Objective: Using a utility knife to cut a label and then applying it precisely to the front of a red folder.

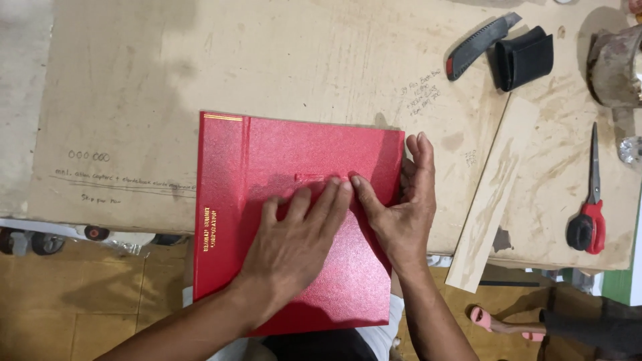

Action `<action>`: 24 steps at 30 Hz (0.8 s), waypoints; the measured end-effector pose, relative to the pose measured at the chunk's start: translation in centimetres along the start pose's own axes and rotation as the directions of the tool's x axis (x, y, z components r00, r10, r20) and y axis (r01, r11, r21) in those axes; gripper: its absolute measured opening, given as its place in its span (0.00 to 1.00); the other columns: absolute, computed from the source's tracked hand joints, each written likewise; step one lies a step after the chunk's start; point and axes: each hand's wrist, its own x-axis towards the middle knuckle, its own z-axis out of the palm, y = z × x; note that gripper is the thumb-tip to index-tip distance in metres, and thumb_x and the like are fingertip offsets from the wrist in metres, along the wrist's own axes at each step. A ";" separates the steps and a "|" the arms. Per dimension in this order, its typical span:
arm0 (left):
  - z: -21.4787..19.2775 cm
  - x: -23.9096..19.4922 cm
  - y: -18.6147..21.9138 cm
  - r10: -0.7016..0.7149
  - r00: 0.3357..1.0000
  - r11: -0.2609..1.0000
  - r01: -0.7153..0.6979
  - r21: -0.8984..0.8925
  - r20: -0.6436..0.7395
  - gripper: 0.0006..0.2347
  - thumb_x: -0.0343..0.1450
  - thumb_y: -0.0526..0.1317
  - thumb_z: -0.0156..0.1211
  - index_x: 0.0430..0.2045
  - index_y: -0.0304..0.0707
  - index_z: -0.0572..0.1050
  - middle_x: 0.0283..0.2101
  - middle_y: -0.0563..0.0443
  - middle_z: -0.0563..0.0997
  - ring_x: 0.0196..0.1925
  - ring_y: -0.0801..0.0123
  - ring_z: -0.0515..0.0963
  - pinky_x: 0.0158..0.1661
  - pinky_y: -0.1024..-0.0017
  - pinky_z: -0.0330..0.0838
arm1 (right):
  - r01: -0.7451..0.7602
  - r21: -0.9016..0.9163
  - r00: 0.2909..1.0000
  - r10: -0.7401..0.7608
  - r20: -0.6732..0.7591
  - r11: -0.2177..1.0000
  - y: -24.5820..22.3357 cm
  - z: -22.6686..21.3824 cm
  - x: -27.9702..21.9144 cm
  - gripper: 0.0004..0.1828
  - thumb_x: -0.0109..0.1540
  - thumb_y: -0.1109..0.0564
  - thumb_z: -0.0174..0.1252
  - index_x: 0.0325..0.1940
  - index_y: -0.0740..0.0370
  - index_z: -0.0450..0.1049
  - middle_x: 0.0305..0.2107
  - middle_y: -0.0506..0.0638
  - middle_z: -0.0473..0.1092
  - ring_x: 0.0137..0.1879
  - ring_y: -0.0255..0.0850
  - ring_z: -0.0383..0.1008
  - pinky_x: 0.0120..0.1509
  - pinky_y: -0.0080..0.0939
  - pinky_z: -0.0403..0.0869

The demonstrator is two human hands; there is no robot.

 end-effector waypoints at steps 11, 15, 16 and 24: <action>-1.2 -2.3 -3.1 0.042 0.879 0.963 0.091 0.253 -0.476 0.27 0.76 0.58 0.51 0.67 0.44 0.67 0.64 0.59 0.78 0.51 0.67 0.72 0.40 0.67 0.69 | -0.022 0.087 0.999 0.019 0.034 0.996 -0.3 -0.1 0.0 0.53 0.58 0.58 0.72 0.78 0.61 0.45 0.73 0.68 0.53 0.74 0.50 0.64 0.73 0.44 0.73; -1.3 -2.5 -3.9 0.041 0.871 0.980 0.060 0.189 -0.490 0.26 0.76 0.58 0.50 0.67 0.47 0.67 0.65 0.63 0.77 0.51 0.67 0.71 0.37 0.67 0.67 | -0.022 0.117 0.998 0.015 0.058 0.993 -0.2 -0.2 0.3 0.53 0.58 0.61 0.71 0.78 0.59 0.45 0.73 0.68 0.53 0.73 0.49 0.65 0.73 0.42 0.72; -1.4 -2.4 -4.2 0.039 0.870 0.980 0.062 0.188 -0.492 0.26 0.76 0.58 0.50 0.67 0.47 0.67 0.65 0.63 0.77 0.51 0.67 0.71 0.37 0.67 0.67 | -0.019 0.116 0.998 0.013 0.059 0.993 -0.3 -0.2 0.3 0.53 0.58 0.61 0.71 0.78 0.59 0.45 0.73 0.68 0.53 0.73 0.49 0.65 0.73 0.42 0.72; -1.6 -2.7 -5.9 0.162 0.825 0.981 -0.078 0.176 -0.541 0.24 0.78 0.55 0.51 0.66 0.44 0.68 0.67 0.60 0.75 0.52 0.62 0.75 0.39 0.65 0.65 | -0.039 -0.044 0.999 0.040 0.035 0.998 -0.9 -0.3 0.4 0.54 0.57 0.56 0.73 0.78 0.57 0.46 0.72 0.66 0.55 0.65 0.44 0.70 0.67 0.37 0.73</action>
